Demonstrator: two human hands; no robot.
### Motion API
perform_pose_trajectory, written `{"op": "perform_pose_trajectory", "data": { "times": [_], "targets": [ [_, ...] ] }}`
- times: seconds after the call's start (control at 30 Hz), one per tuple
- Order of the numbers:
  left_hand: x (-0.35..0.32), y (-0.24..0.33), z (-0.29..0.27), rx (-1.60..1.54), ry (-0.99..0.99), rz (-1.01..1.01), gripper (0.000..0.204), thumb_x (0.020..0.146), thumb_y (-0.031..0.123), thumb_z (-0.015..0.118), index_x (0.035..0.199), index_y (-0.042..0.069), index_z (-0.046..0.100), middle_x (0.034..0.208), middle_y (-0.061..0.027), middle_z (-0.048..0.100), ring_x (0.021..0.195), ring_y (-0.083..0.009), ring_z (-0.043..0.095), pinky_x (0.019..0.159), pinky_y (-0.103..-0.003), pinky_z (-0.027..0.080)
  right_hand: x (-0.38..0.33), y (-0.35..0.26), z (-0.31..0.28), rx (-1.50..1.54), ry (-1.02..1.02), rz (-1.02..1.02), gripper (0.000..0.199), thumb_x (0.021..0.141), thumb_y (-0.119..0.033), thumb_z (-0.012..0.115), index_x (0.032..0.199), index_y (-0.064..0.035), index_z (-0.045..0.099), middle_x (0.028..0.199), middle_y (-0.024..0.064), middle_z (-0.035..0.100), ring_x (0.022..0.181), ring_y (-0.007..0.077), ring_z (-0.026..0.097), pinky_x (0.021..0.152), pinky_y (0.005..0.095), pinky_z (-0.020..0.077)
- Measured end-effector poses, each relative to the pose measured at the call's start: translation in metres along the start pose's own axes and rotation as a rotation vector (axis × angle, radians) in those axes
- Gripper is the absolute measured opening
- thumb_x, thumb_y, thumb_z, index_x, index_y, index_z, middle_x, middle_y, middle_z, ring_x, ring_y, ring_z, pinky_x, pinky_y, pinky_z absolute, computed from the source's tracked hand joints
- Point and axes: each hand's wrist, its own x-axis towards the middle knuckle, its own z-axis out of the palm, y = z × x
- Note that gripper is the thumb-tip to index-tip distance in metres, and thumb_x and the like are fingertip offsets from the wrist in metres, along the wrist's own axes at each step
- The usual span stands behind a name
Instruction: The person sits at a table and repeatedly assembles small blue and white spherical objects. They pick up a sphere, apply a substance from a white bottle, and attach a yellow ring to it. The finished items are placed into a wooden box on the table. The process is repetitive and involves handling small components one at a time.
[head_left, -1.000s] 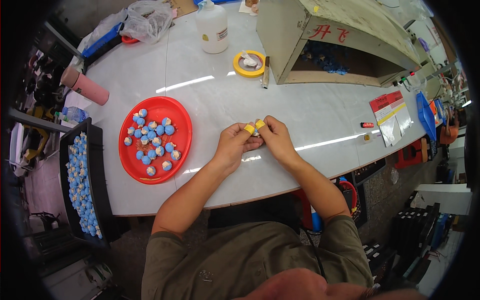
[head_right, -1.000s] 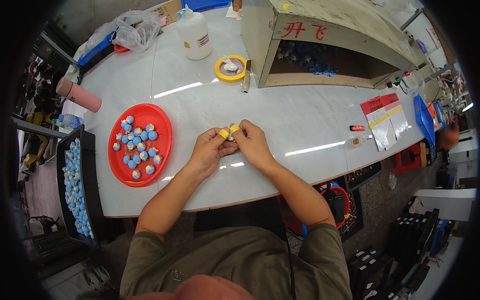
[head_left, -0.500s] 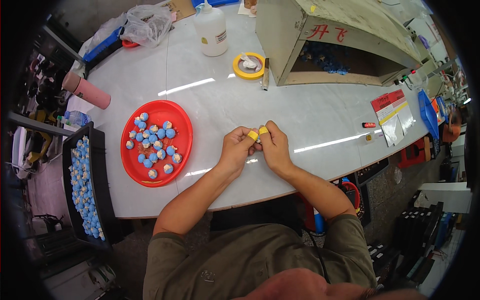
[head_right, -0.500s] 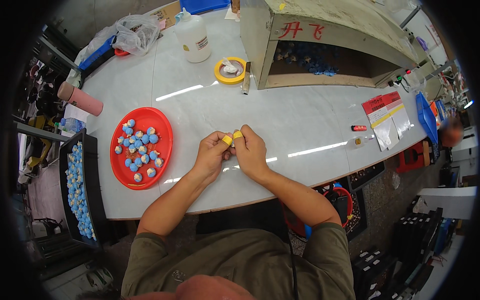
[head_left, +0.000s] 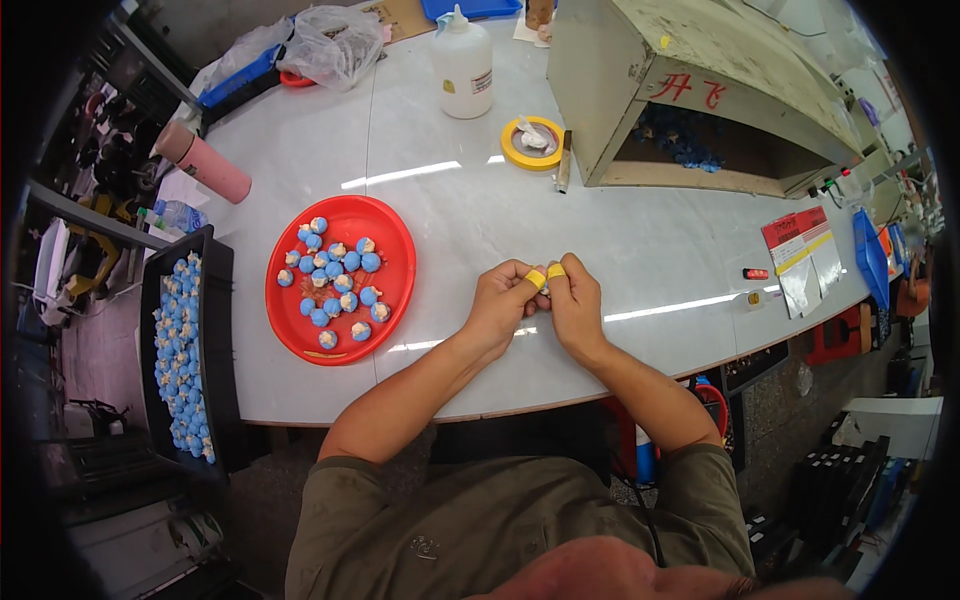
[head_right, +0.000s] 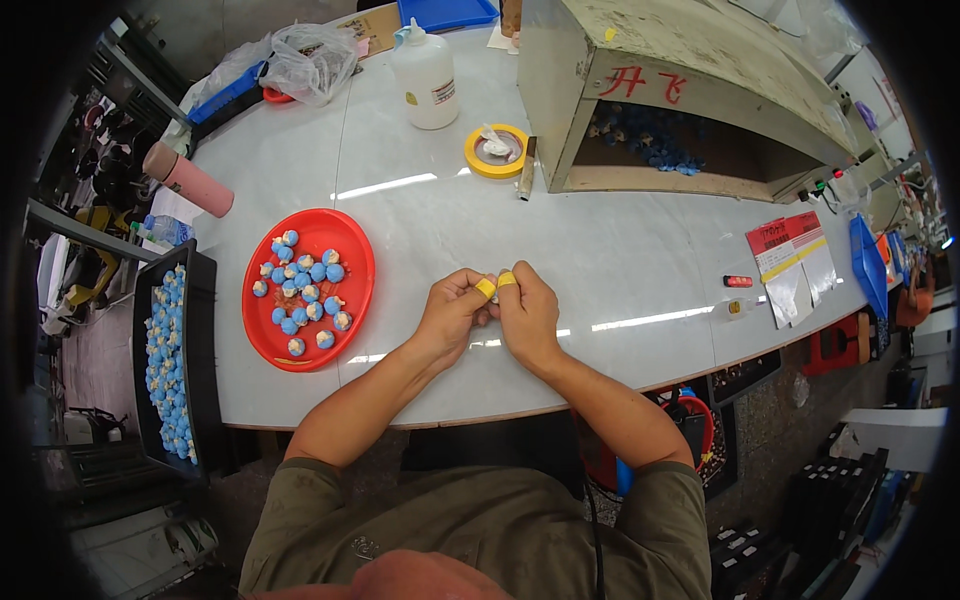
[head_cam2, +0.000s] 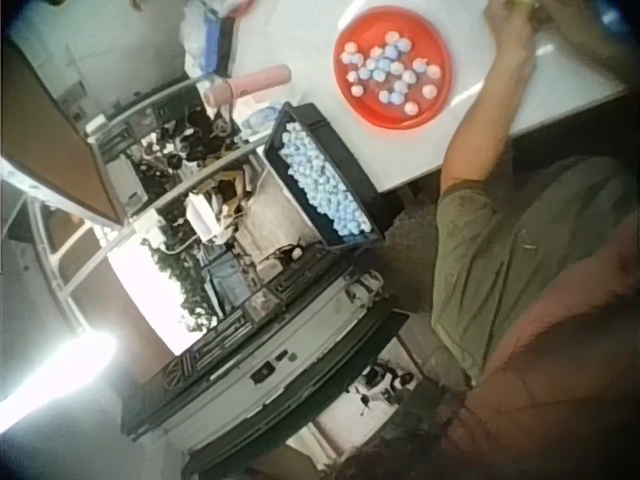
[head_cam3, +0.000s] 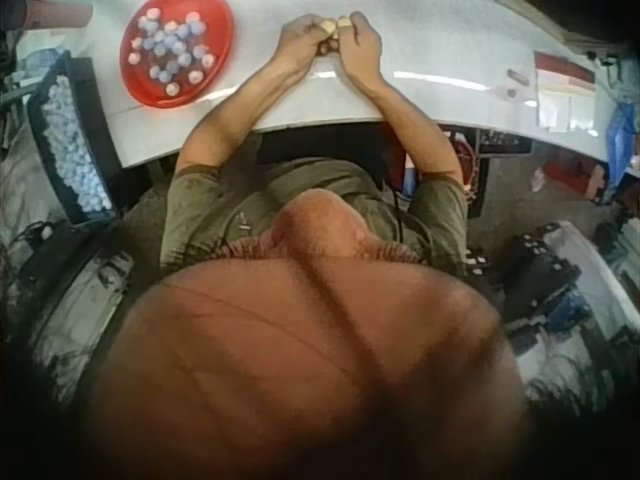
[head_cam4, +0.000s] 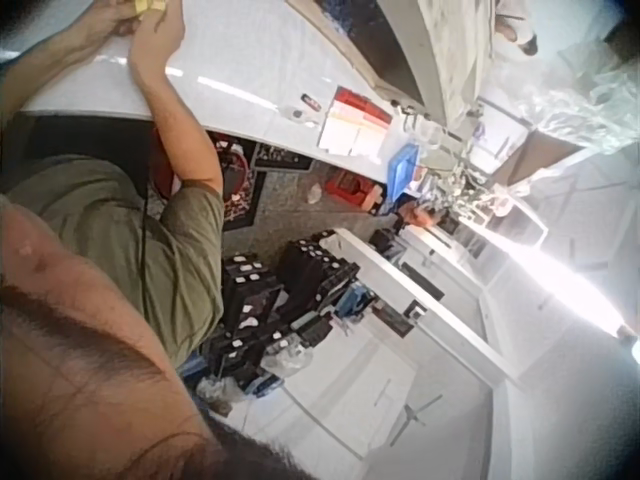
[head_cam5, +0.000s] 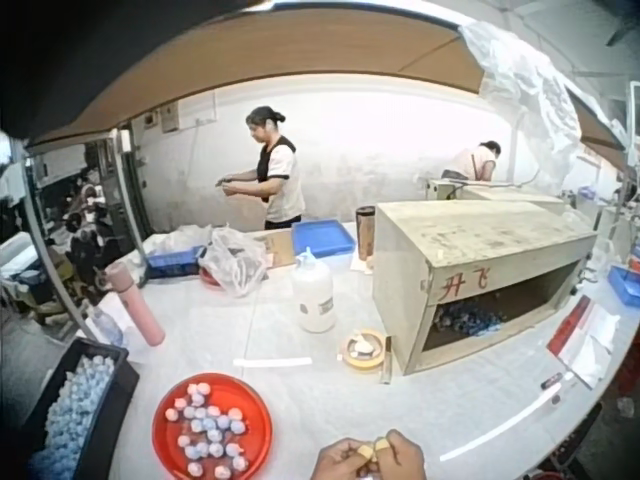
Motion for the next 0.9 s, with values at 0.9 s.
{"op": "perform_pose_trajectory", "data": {
  "times": [0.9],
  "targets": [
    [0.006,0.019,-0.006,0.106,-0.104,0.053,0.024,0.098,0.012,0.063,0.117,-0.004,0.061,0.110,-0.0124,0.069,0.098,-0.0197,0.071,0.083,-0.025,0.059,0.026,-0.025,-0.050,0.259,-0.379,0.168,0.018,0.097,-0.014,0.061,0.109,-0.0003,0.059,0.077,0.0003,0.061,0.062,0.0047,0.054,0.055,0.0199,0.0428]
  ]
}}
